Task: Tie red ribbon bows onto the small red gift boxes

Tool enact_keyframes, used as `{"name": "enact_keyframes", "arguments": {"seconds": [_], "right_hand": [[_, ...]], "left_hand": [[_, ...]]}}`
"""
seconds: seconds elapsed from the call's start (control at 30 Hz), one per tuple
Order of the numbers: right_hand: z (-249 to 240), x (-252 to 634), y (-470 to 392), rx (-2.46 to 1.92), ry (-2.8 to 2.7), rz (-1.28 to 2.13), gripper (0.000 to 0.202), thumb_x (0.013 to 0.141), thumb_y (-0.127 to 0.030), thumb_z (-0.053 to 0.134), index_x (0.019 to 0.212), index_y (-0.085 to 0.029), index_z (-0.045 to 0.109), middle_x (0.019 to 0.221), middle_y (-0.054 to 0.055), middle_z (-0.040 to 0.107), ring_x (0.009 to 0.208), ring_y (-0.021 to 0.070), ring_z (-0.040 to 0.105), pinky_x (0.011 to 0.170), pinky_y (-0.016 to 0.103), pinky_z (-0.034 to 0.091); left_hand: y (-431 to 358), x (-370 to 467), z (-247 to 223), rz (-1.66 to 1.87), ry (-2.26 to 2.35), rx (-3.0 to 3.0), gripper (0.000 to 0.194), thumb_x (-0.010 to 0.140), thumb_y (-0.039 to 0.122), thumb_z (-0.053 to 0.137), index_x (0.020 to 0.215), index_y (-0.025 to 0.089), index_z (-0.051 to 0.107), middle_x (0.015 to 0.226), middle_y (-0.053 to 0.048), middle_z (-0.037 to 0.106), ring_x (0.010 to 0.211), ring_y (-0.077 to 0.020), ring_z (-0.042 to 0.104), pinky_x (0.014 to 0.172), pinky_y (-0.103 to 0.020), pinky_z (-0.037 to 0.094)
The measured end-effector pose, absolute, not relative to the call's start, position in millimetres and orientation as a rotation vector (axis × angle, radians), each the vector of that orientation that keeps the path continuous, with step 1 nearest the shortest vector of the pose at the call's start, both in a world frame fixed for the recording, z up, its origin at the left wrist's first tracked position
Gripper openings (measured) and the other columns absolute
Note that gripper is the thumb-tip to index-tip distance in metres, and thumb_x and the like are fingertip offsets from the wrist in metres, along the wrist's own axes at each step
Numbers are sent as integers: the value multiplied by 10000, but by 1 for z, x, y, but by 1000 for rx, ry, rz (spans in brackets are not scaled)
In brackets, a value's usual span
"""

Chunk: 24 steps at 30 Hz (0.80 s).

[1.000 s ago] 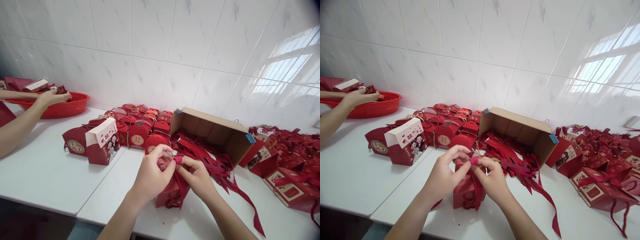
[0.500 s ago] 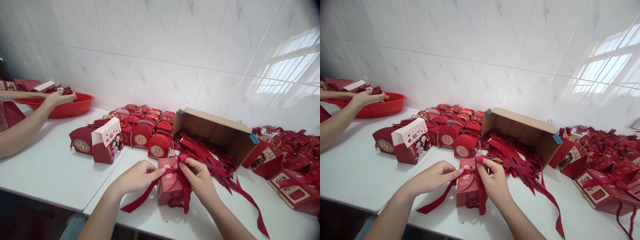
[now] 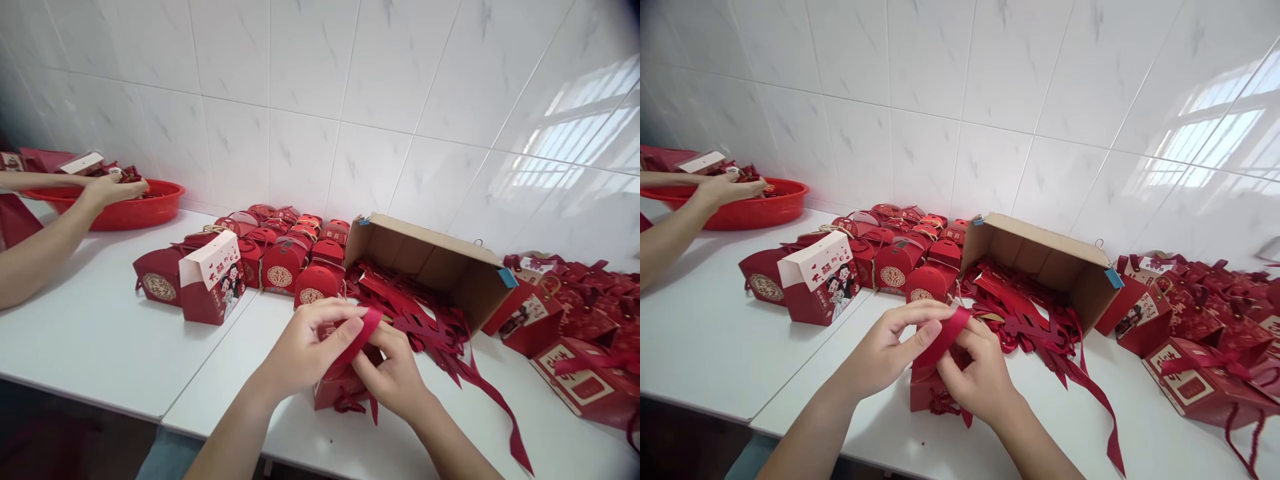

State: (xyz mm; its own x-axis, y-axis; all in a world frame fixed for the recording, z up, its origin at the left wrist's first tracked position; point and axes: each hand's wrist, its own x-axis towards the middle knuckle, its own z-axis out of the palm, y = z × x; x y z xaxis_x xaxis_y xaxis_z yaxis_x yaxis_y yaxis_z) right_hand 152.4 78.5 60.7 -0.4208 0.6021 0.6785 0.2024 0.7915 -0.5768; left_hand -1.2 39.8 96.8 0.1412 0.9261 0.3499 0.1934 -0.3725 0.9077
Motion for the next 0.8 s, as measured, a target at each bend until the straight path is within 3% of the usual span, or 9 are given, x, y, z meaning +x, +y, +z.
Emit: {"name": "enact_keyframes", "arguments": {"seconds": [0.13, 0.2, 0.33, 0.43, 0.53, 0.8], "right_hand": [[55, 154, 82, -750, -1940, 531, 254, 854, -247, 558, 611, -170, 550, 580, -14, 494, 558, 103, 422, 547, 237, 361], [54, 155, 84, -788, -1934, 559, 297, 873, -279, 539, 597, -172, 520, 561, -20, 453, 559, 105, 397, 547, 243, 346], [52, 156, 83, -833, -1870, 743, 233, 874, -328, 544, 694, -182, 531, 632, -4, 538, 596, 115, 458, 559, 242, 371], [51, 154, 82, -835, -1716, 853, 171, 853, -339, 582, 826, -210, 473, 665, -27, 547, 586, 106, 484, 536, 222, 388], [49, 151, 80, -822, -1616, 852, 241, 833, -323, 613, 832, -232, 390, 639, -53, 526, 562, 100, 487, 525, 210, 401], [51, 154, 78, -822, -1783, 600, 128, 866, -248, 567, 989, -222, 593, 717, -3, 643, 621, 126, 574, 576, 236, 461]], "left_hand": [[51, 1, 88, 1201, 1080, 1576, 465, 952, 486, 331, 1138, 228, 669, 1210, -41, 651, 1220, -198, 520, 1078, -309, 347], [53, -1, 87, 1206, 1151, 1566, 451, 940, 491, 359, 1152, 224, 654, 1234, -45, 637, 1223, -205, 516, 1077, -320, 354], [52, -6, 88, 1180, 1319, 1658, 253, 814, 386, 622, 984, 209, 684, 1023, -36, 700, 983, -202, 625, 881, -289, 487], [52, -9, 88, 1195, 1387, 1663, 142, 784, 322, 645, 810, 185, 672, 831, -18, 687, 828, -174, 627, 779, -270, 499], [52, -10, 87, 1215, 1356, 1653, 126, 803, 297, 610, 786, 177, 643, 819, -18, 663, 811, -161, 614, 772, -271, 495], [51, -6, 86, 1209, 1249, 1684, 29, 781, 192, 590, 798, 178, 571, 832, 0, 633, 831, -138, 610, 776, -242, 492]]}}
